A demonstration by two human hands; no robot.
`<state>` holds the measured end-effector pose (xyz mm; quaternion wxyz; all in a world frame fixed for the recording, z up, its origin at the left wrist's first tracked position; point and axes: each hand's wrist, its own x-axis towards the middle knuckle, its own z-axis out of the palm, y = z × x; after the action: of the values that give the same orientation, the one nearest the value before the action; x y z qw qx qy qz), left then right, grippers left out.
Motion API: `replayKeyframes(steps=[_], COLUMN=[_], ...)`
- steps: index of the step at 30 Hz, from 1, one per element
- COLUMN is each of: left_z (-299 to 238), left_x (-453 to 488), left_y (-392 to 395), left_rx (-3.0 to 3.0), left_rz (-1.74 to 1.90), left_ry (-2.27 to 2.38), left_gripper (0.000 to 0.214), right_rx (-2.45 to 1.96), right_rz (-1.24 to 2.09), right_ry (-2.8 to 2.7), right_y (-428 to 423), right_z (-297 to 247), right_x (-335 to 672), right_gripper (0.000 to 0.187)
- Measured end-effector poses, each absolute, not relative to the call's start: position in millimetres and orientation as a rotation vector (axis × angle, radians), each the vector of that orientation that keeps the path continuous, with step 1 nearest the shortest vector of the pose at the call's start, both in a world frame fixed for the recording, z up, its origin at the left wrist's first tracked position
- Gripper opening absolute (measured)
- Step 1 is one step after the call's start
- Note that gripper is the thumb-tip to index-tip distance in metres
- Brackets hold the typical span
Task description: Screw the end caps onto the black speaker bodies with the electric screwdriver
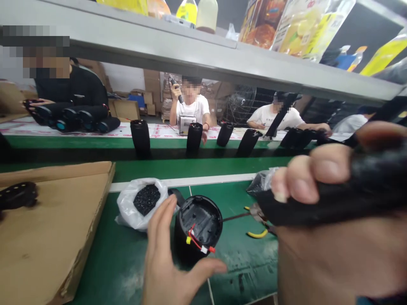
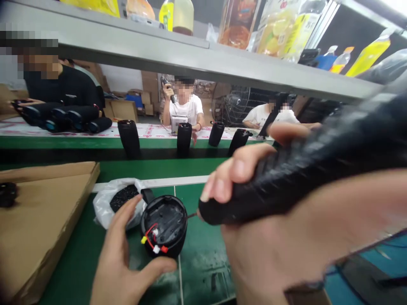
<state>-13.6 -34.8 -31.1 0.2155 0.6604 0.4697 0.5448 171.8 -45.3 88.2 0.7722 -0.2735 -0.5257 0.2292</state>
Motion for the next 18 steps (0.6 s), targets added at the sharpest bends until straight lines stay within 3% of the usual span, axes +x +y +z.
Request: replayKeyframes(steps=[6, 10, 14, 18], left_z=[-51, -54, -53, -55], left_x=[8, 7, 7, 9], left_y=[-18, -19, -18, -16], left_rx=[1.717, 1.779, 1.833, 1.856], left_rz=[1.543, 1.575, 1.601, 1.657], left_ry=[1.171, 1.183, 1.195, 1.200], left_gripper=[0.075, 0.077, 0.081, 0.082], right_rx=[-0.697, -0.685, -0.638, -0.742], right_rz=[0.689, 0.772, 0.693, 0.804], right_ry=[-1.088, -1.013, -1.065, -1.068], right_y=[-1, 10, 20, 24], right_z=[108, 102, 97, 98], right_x=[123, 113, 112, 108], right_gripper=[0.070, 0.086, 0.078, 0.083])
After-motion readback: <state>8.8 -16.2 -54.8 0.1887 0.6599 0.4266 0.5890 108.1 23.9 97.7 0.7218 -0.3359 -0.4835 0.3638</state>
